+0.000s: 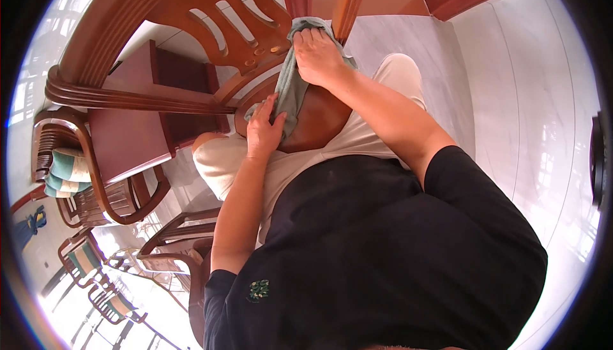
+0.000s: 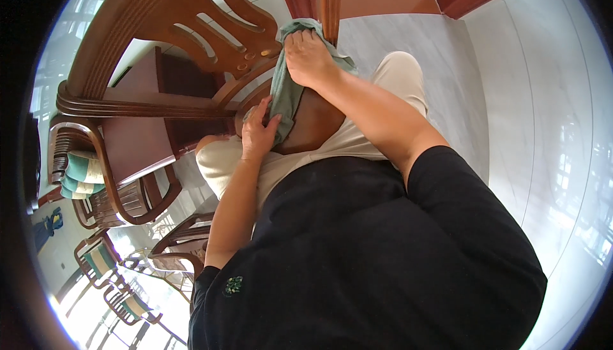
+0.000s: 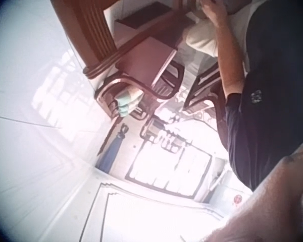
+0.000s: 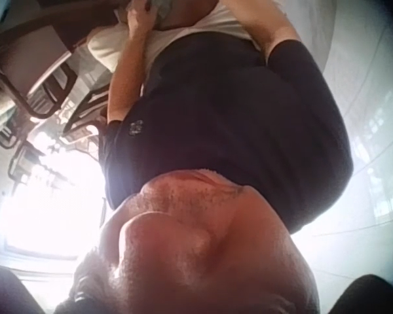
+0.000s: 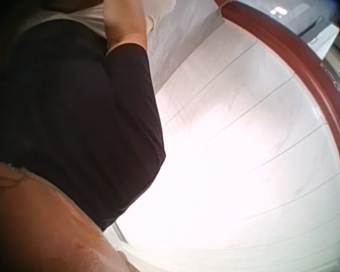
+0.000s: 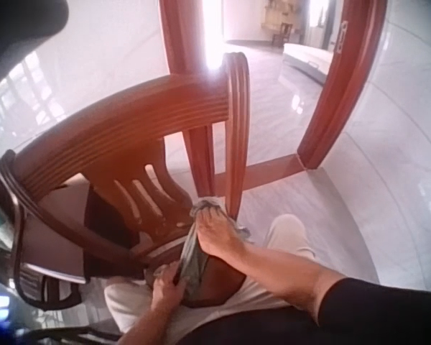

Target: The person cleans wooden furniture using a cloth by wiping down chairs, a small table, and benches, moving cushions aside to wipe the seats and frames.

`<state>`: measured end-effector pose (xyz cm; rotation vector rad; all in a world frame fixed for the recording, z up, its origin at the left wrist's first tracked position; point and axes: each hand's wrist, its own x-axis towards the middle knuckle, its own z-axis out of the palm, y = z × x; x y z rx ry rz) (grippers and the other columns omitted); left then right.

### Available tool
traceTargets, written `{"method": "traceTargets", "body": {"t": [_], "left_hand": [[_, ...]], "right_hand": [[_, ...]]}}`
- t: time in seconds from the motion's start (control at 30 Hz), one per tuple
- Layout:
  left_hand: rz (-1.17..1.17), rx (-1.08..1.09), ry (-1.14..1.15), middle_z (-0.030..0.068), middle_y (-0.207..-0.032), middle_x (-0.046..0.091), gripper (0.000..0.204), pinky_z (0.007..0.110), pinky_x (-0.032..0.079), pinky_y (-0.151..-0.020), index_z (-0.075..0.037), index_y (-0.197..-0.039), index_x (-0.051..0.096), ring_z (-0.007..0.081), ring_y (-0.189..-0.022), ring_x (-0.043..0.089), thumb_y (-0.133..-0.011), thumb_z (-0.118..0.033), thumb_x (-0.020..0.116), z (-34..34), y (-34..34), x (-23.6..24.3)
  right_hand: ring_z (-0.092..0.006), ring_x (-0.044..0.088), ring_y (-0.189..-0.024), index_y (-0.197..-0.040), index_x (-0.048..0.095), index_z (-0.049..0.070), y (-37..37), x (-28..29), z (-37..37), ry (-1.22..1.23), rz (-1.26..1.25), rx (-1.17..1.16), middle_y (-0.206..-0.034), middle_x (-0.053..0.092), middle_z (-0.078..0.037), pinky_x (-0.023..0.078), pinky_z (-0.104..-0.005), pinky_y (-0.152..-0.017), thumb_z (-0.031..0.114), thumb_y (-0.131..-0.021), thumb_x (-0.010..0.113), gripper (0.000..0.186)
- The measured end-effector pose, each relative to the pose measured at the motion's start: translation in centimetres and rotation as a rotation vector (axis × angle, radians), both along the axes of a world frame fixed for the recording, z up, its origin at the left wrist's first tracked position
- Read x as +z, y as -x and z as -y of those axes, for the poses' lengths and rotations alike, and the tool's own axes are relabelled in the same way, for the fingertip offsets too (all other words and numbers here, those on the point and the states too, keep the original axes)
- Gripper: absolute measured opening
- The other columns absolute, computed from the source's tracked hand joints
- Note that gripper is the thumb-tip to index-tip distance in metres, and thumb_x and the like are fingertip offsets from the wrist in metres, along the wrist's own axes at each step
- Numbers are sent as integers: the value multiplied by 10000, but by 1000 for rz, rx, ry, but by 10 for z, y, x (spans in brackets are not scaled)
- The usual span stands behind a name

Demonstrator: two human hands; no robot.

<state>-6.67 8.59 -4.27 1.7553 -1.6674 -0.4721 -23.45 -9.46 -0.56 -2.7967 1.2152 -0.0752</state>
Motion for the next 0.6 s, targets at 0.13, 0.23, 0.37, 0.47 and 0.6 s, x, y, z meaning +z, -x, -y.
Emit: {"method": "traceTargets", "body": {"t": [0.13, 0.23, 0.37, 0.47, 0.6], "left_hand": [[-59, 51, -154, 103, -951, 666, 656, 380, 555, -768, -161, -1469, 582, 246, -807, 661, -846, -136, 787, -8, -11, -9], [-208, 168, -353, 81, -932, 650, 730, 370, 551, -768, -182, -1528, 521, 223, -799, 648, -849, -148, 785, -9, -9, -2], [-191, 171, -351, 66, -923, 642, 789, 360, 551, -765, -202, -1568, 472, 209, -791, 635, -846, -153, 788, -6, -13, -9], [-193, 176, -343, 60, -914, 632, 800, 348, 550, -765, -199, -1574, 465, 200, -789, 626, -845, -151, 790, -5, -13, -13], [-313, 228, -402, 36, -907, 619, 804, 318, 538, -763, -182, -1582, 460, 154, -796, 611, -849, -144, 790, -3, -12, -10]], "right_hand": [[-400, 511, -1317, -1381, 517, -113, 8, -11, -34, 368, 235, 4, -1401, 538, -269, 403, -450, -1123, 143, -849, 667, 609], [-416, 455, -1401, -1465, 475, -29, 23, -4, -59, 54, 432, 82, -1519, 460, -241, 376, -477, -1167, 154, -845, 753, 704], [-360, 474, -1421, -1399, 555, 17, 18, 7, -67, -4, 565, 296, -1560, 477, -165, 430, -459, -1112, 114, -833, 759, 609], [-334, 460, -1444, -1340, 606, 17, 11, 8, -66, 39, 470, 465, -1561, 489, -143, 434, -446, -1106, 113, -835, 753, 534], [-303, 563, -1242, -1245, 641, 13, 2, -6, -59, 60, 324, 369, -1495, 539, -119, 454, -448, -1065, 135, -836, 751, 440]]}}
